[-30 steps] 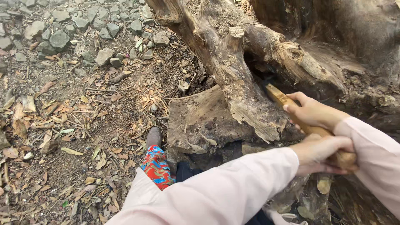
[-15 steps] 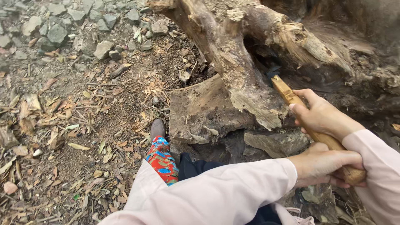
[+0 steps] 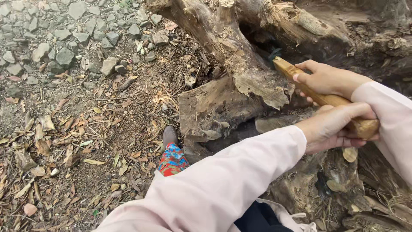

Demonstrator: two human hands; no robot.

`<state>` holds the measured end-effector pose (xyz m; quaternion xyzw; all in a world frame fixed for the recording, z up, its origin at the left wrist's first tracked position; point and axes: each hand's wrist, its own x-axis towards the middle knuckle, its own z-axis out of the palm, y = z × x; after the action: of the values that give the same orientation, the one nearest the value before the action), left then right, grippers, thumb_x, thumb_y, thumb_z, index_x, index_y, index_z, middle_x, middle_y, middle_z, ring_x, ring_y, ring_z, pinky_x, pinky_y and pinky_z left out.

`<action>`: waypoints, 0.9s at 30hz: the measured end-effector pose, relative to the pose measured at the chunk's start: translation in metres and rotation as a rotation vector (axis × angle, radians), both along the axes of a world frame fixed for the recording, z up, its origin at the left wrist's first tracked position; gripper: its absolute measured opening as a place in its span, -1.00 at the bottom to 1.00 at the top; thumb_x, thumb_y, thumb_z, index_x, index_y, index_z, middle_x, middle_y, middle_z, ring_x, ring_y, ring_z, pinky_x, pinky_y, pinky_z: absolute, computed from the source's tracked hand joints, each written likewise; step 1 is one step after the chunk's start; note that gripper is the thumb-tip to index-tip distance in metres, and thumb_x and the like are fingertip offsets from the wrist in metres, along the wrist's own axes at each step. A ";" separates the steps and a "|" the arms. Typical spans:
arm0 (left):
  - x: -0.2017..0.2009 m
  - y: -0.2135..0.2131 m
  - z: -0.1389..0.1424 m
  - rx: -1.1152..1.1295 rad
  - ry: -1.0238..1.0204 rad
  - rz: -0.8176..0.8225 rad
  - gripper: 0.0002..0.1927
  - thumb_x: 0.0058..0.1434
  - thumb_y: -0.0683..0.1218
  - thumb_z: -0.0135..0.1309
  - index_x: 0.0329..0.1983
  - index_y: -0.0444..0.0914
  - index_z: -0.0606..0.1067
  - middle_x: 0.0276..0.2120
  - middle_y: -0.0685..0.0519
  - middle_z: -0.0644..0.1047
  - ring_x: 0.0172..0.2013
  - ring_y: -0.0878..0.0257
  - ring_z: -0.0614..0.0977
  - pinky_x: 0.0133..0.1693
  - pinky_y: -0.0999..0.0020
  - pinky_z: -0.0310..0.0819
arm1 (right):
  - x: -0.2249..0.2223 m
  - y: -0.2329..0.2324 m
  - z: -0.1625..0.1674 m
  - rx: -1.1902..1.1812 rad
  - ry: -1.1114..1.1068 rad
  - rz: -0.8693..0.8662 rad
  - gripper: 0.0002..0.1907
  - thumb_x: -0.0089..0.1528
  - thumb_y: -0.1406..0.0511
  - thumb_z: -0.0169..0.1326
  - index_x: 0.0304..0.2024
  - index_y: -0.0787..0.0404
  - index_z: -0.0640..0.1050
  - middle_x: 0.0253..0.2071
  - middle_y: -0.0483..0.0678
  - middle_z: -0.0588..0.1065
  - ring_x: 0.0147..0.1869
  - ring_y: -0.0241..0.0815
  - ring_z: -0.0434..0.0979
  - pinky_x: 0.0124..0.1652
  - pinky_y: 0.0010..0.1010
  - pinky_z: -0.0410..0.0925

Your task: The person uses a chisel to carve into a large tree root, repeatedly striking and scraping the wood to remove material. They briefly inspect the chisel blade before continuing to carve different sections of the root.

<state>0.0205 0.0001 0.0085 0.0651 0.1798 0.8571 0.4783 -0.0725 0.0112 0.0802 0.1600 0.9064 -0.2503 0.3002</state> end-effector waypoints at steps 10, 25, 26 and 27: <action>-0.006 0.029 0.007 0.138 -0.015 0.077 -0.58 0.37 -0.01 0.18 0.16 -0.33 0.43 -0.06 -0.11 0.58 -0.10 0.10 0.66 -0.02 0.17 0.59 | 0.000 -0.002 0.033 0.187 -0.056 0.166 -0.44 0.39 0.12 0.02 0.44 -0.12 0.29 -0.33 0.13 0.54 -0.42 -0.04 0.48 -0.39 -0.13 0.43; -0.048 0.000 -0.018 0.004 0.000 -0.006 -0.53 0.31 0.01 0.18 0.18 -0.33 0.40 -0.03 -0.13 0.57 -0.07 0.07 0.66 0.01 0.18 0.59 | -0.027 -0.023 0.017 0.067 -0.032 0.123 -0.43 0.35 0.12 -0.02 0.42 -0.09 0.32 -0.33 0.08 0.55 -0.41 -0.10 0.47 -0.39 -0.20 0.42; -0.034 0.012 -0.015 0.025 0.017 -0.034 -0.50 0.33 0.02 0.20 0.21 -0.34 0.40 -0.02 -0.13 0.58 -0.06 0.08 0.66 0.02 0.18 0.59 | -0.021 -0.007 0.016 0.042 -0.048 0.074 -0.44 0.36 0.10 -0.03 0.42 -0.14 0.31 -0.33 0.06 0.53 -0.41 -0.11 0.45 -0.40 -0.21 0.40; -0.021 0.019 -0.013 0.043 0.033 -0.061 -0.47 0.35 0.03 0.22 0.24 -0.34 0.39 -0.02 -0.13 0.58 -0.05 0.08 0.66 0.03 0.18 0.58 | -0.013 0.009 0.014 0.015 -0.064 0.027 -0.45 0.37 0.08 -0.03 0.42 -0.18 0.30 -0.33 0.05 0.51 -0.42 -0.12 0.42 -0.41 -0.22 0.38</action>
<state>-0.0010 0.0194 -0.0043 0.0951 0.1670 0.8447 0.4996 -0.0859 0.0200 0.0938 0.1581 0.9002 -0.2345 0.3312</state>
